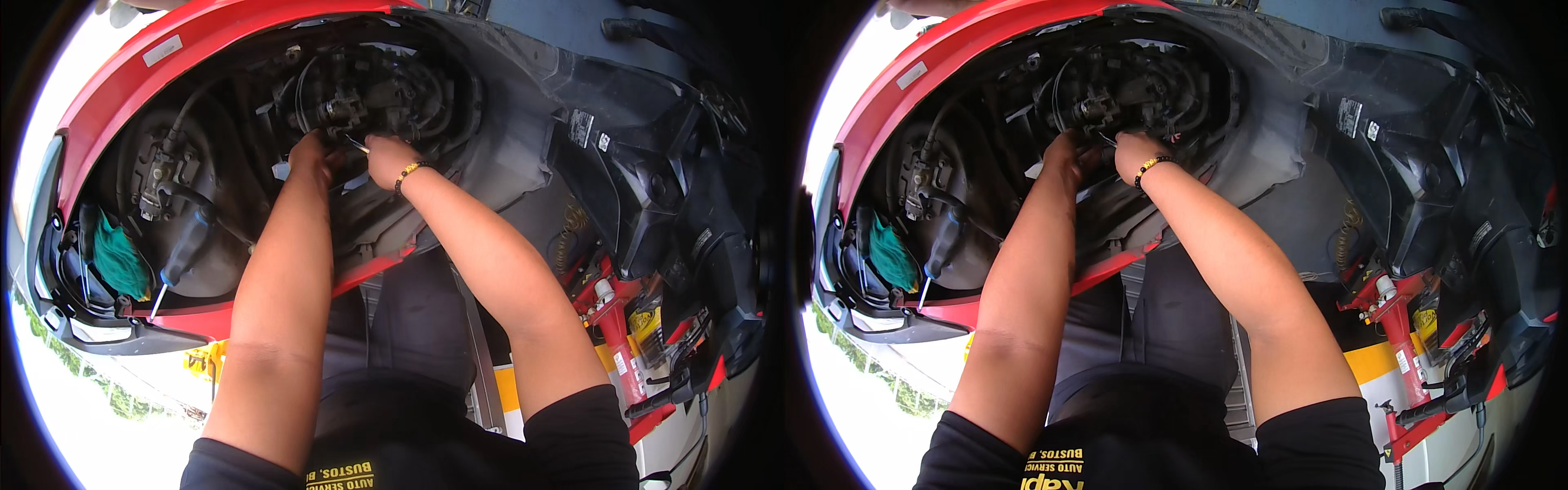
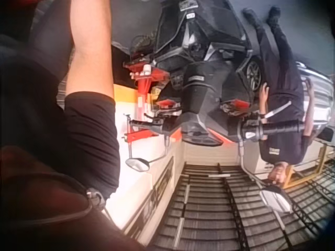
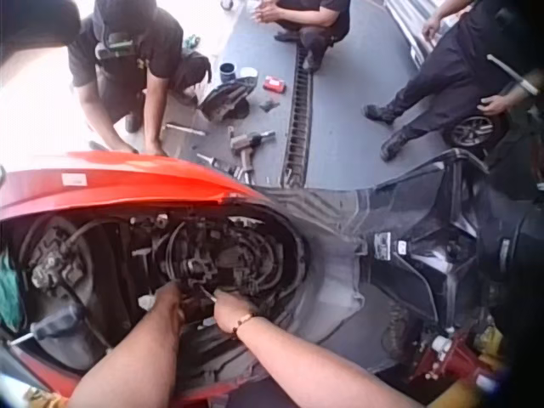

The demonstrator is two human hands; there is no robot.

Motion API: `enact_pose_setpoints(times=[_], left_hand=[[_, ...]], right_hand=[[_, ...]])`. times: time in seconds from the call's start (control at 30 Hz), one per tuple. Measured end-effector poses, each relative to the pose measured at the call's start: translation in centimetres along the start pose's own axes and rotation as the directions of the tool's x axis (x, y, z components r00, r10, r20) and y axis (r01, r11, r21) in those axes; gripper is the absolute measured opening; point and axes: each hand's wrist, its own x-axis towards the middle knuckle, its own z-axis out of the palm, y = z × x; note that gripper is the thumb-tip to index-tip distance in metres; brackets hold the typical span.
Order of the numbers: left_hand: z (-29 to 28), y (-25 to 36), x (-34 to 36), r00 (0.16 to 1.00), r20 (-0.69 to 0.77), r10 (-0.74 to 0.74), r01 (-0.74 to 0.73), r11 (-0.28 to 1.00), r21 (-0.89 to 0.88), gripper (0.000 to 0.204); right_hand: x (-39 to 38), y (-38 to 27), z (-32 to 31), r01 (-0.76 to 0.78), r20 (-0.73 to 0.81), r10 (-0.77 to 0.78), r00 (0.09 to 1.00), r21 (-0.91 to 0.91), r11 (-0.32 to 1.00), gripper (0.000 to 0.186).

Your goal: The person works on the exposed engine area of a motorcycle, using a screwdriver and a wrench to loosen and tighten components while others work nearby in a service bay.

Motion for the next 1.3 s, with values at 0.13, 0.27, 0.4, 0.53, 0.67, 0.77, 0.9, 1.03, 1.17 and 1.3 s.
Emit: enact_pose_setpoints(times=[0.13, 0.27, 0.4, 0.53, 0.67, 0.77, 0.9, 1.03, 1.17, 1.3], left_hand=[[0.1, 0.0, 0.0, 0.999, -0.032, -0.013, 0.012, 0.999, -0.036, 0.029], [0.3, -0.1, 0.2, 0.999, -0.045, 0.007, -0.007, 1.000, 0.006, 0.028], [0.0, -0.6, 0.7, 0.997, -0.078, -0.013, 0.008, 0.997, -0.074, 0.029], [0.1, -0.3, 1.0, 0.999, -0.042, -0.004, 0.001, 0.997, -0.072, 0.031], [0.5, -0.5, 0.9, 0.999, -0.041, 0.019, -0.023, 0.996, -0.085, 0.031], [0.7, -0.7, 1.0, 0.998, -0.063, -0.017, 0.002, 0.973, -0.231, 0.031], [0.5, -0.6, 0.7, 0.998, -0.056, 0.016, -0.030, 0.966, -0.257, 0.030], [0.5, -0.6, 1.0, 0.997, -0.075, 0.035, -0.047, 0.984, -0.171, 0.028], [-0.9, -1.1, 1.9, 0.949, 0.093, 0.301, -0.312, 0.859, 0.405, 0.026], [-0.2, -1.1, 1.7, 0.989, 0.002, 0.147, -0.147, 0.989, -0.029, 0.023]], right_hand=[[-0.6, -0.6, 0.2, 0.029, -0.031, -0.025, 0.999, 0.119, 0.992, 0.029], [0.0, -0.7, 2.1, 0.031, -0.042, -0.025, 0.999, 0.142, 0.989, 0.032], [0.2, -1.2, 3.4, 0.115, -0.018, -0.114, 0.993, 0.119, 0.986, 0.036], [1.6, -0.7, 2.2, 0.070, 0.040, -0.080, 0.996, 0.219, 0.973, 0.030], [3.7, -0.3, 3.4, 0.066, 0.021, -0.074, 0.997, 0.258, 0.964, 0.042], [4.6, 0.1, 4.6, 0.074, -0.011, -0.073, 0.997, 0.241, 0.968, 0.047], [3.7, -0.4, 5.6, 0.026, -0.069, -0.007, 0.998, 0.281, 0.959, 0.048], [3.6, 0.3, 4.5, 0.075, -0.093, -0.058, 0.994, 0.194, 0.978, 0.048], [4.2, 0.9, 4.4, 0.169, -0.059, -0.160, 0.985, 0.187, 0.968, 0.048], [3.3, 1.2, 4.8, 0.133, -0.062, -0.122, 0.991, 0.226, 0.965, 0.050]])
